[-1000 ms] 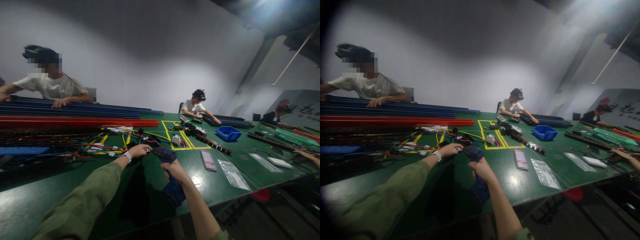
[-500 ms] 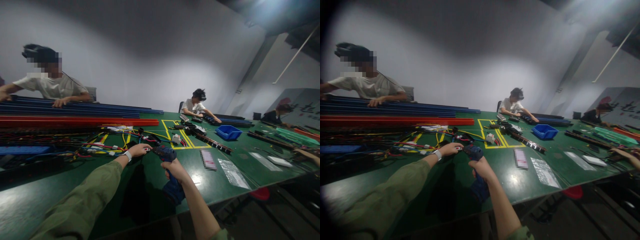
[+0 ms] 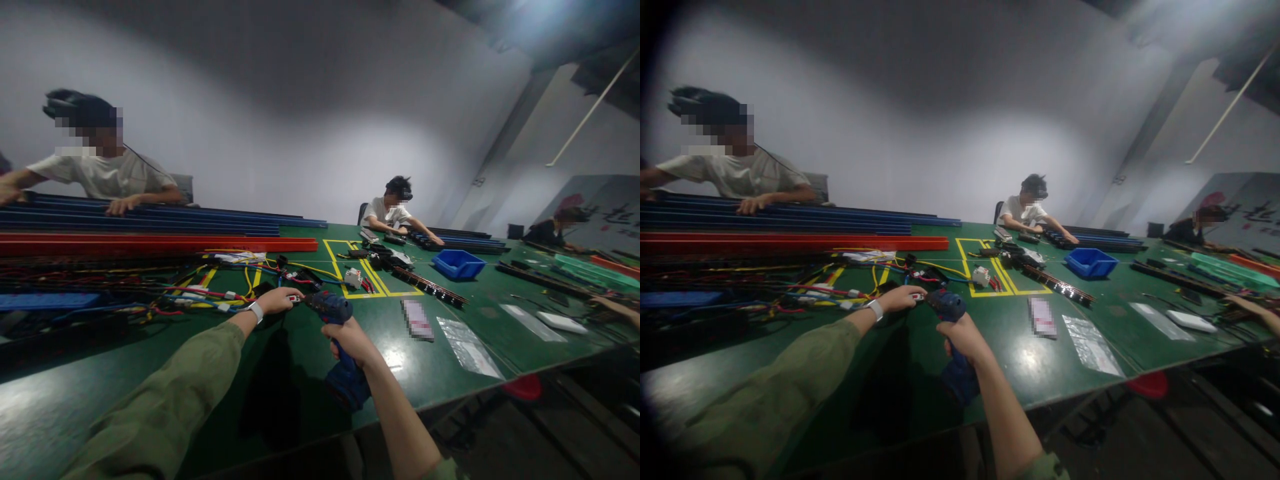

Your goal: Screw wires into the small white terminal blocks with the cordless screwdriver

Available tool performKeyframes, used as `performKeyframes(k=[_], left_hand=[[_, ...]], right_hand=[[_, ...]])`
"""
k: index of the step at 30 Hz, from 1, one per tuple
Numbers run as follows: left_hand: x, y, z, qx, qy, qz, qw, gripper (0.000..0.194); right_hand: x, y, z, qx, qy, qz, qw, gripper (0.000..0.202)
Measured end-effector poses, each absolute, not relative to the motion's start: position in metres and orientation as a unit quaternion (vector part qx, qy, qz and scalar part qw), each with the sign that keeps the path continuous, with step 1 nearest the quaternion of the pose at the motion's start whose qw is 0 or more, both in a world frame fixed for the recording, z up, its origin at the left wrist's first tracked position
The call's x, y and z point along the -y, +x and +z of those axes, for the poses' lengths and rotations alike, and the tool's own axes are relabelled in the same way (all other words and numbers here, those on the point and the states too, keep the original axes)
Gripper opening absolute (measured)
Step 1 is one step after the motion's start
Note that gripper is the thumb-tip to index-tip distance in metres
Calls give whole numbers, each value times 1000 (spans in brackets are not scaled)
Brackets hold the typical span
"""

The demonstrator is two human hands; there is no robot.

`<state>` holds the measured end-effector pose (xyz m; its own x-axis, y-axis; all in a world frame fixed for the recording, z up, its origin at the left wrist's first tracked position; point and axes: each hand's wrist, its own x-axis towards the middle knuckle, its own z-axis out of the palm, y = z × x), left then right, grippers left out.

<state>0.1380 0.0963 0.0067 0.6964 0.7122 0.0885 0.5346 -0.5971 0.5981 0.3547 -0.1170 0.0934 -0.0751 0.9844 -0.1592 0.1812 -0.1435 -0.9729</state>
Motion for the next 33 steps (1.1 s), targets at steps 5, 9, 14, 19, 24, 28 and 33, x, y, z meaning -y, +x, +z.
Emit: performKeyframes(k=[5,9,14,19,24,28,33], left_hand=[[-93,139,9,-368,874,154,277,57],[-92,140,11,-369,873,146,282,56],[-91,140,14,-362,875,147,285,56],[-91,140,14,-364,877,143,278,55],[-92,140,13,-361,879,145,276,54],[-91,140,13,-363,879,148,273,55],[-92,140,12,-360,879,146,278,55]], right_hand=[[119,354,95,508,-571,507,399,20],[120,353,96,515,-564,508,399,22],[120,353,98,515,-561,508,402,23],[122,353,100,510,-574,505,394,24],[122,353,97,506,-572,512,393,26],[121,353,97,508,-566,507,406,28],[120,354,95,515,-572,502,395,21]])
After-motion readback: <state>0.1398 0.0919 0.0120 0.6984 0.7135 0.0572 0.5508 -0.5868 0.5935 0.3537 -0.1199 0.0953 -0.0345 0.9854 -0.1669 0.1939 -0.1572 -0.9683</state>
